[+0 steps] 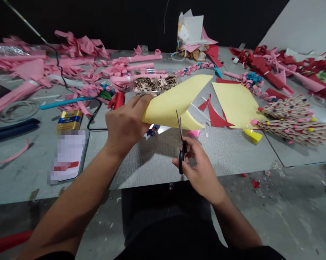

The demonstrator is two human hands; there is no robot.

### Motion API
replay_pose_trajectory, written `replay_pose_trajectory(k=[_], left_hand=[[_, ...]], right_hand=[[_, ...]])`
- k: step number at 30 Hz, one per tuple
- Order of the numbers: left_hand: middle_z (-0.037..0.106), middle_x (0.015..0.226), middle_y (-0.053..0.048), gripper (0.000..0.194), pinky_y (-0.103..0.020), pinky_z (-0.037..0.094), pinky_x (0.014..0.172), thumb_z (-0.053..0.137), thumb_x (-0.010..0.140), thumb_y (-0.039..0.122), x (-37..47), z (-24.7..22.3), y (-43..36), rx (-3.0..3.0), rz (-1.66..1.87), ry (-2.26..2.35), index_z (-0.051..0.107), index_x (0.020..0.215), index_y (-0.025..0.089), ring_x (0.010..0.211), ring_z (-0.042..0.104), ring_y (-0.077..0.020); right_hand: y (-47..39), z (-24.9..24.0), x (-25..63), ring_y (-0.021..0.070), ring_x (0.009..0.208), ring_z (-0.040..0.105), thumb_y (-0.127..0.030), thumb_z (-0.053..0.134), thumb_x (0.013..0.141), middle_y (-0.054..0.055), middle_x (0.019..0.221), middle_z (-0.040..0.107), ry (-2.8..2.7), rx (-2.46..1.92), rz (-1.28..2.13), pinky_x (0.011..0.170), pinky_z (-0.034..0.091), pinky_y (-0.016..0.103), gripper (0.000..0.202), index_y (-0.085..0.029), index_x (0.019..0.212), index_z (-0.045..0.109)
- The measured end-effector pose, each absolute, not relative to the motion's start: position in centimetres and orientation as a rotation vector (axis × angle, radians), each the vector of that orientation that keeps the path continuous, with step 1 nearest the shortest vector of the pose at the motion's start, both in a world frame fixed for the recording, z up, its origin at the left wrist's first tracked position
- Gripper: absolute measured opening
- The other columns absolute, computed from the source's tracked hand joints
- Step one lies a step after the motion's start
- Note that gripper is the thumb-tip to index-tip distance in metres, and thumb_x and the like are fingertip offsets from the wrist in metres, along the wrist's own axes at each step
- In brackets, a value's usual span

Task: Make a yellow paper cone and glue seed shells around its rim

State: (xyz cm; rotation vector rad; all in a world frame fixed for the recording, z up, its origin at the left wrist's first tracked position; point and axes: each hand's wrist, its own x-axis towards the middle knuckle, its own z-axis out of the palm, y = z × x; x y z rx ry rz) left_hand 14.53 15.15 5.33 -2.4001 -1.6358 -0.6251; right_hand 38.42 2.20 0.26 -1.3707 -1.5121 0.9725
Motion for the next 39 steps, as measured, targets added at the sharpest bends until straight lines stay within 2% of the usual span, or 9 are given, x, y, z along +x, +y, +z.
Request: replay_pose_trajectory(k=[11,15,20,25,29,33,39], left_hand=[[0.077,0.146,-0.014,0.061,-0.039,0.055,0.080,0.064,0.106,0.029,14.6,5.3,15.1,-2.427,-0.653,-1.662,0.058,0.166,0.032,0.112,0.077,-0.0332],[0.078,0.145,-0.013,0.062,-0.040,0.055,0.082,0.064,0.106,0.029,14.5,5.3,15.0,-2.436,-0.660,-1.670,0.056,0.168,0.032,0.112,0.077,-0.0338],[0.077,0.145,-0.013,0.063,-0.039,0.055,0.081,0.065,0.105,0.030,14.6,5.2,15.1,-2.425,-0.635,-1.660,0.057,0.167,0.031,0.112,0.077,-0.0338],[0.077,0.144,-0.013,0.061,-0.040,0.054,0.080,0.063,0.106,0.029,14.7,5.1,15.1,-2.412,-0.645,-1.654,0.057,0.167,0.032,0.112,0.077,-0.0338],[0.078,0.145,-0.013,0.062,-0.041,0.054,0.080,0.064,0.105,0.030,14.7,5.2,15.0,-2.427,-0.654,-1.650,0.057,0.167,0.033,0.112,0.077,-0.0344],[0.077,0.147,-0.012,0.062,-0.041,0.055,0.080,0.064,0.105,0.030,14.6,5.2,15.0,-2.431,-0.649,-1.660,0.058,0.167,0.033,0.112,0.077,-0.0344],[0.077,0.144,-0.013,0.064,-0.040,0.054,0.081,0.064,0.104,0.027,14.6,5.2,15.1,-2.444,-0.659,-1.661,0.058,0.167,0.032,0.113,0.077,-0.0336]], right_hand=[[2.4,0.4,38.6,0.0269,0.101,0.069,-0.047,0.079,0.105,0.009,0.122,0.067,-1.554,-1.406,0.899,0.088,0.059,0.046,0.052,-0.031,0.150,0.058],[2.5,0.5,38.3,0.0264,0.101,0.070,-0.046,0.079,0.105,0.006,0.115,0.065,-1.554,-1.410,0.889,0.091,0.060,0.046,0.051,-0.030,0.149,0.058],[2.6,0.4,38.3,0.0258,0.101,0.069,-0.043,0.077,0.106,0.005,0.112,0.063,-1.524,-1.413,0.863,0.086,0.061,0.042,0.045,-0.031,0.146,0.060],[2.7,0.7,38.6,0.0270,0.106,0.068,-0.041,0.077,0.106,0.006,0.114,0.061,-1.551,-1.426,0.823,0.089,0.061,0.045,0.046,-0.031,0.146,0.058],[2.8,1.1,38.5,0.0271,0.102,0.067,-0.044,0.078,0.105,0.006,0.113,0.062,-1.589,-1.429,0.827,0.086,0.062,0.047,0.048,-0.030,0.146,0.058],[2.8,1.2,38.5,0.0260,0.101,0.067,-0.045,0.079,0.105,0.007,0.116,0.064,-1.587,-1.425,0.807,0.087,0.063,0.046,0.048,-0.030,0.145,0.059],[2.8,0.7,38.7,0.0256,0.102,0.067,-0.044,0.080,0.105,0.004,0.109,0.061,-1.566,-1.407,0.796,0.088,0.061,0.043,0.045,-0.031,0.144,0.062]])
